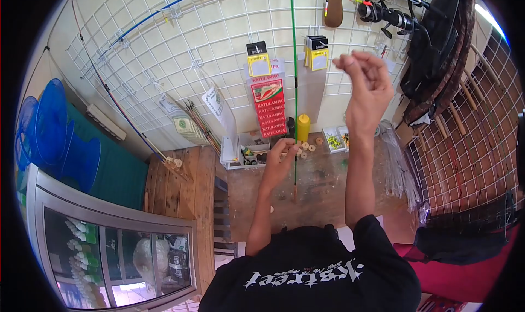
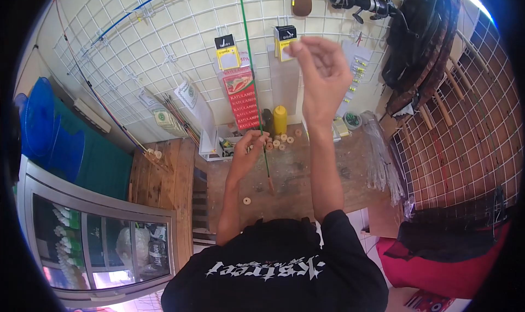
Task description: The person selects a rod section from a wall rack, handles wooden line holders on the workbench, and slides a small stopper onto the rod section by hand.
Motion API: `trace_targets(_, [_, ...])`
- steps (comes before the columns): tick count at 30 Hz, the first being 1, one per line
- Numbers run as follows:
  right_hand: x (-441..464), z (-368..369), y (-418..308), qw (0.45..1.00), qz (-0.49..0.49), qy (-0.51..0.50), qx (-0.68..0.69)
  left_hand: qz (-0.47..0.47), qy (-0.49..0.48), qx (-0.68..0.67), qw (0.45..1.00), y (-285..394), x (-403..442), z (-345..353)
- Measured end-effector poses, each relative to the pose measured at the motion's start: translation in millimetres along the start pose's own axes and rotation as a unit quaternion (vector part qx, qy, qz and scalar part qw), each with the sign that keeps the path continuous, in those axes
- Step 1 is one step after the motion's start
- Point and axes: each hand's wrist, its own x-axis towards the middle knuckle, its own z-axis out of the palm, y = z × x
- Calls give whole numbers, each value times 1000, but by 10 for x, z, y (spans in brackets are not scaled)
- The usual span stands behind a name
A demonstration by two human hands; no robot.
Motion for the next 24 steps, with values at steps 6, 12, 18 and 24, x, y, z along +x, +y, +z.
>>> trace_targets(6, [297,-173,-238,996,-48,18,72,-45,-39,-127,990,-48,-13,11])
trace_targets(12, [467,-603,-298,987,-43,51,147,-42,-27,-138,989,-38,-56,43])
trace_targets(18, [-76,-868,29,988,122,6,-95,-67,-21,-123,990,40,-134,125])
trace_targets(24, [-804,-789,611,941,243,-198,-131,-41,-2,-159,986,-89,-235,305])
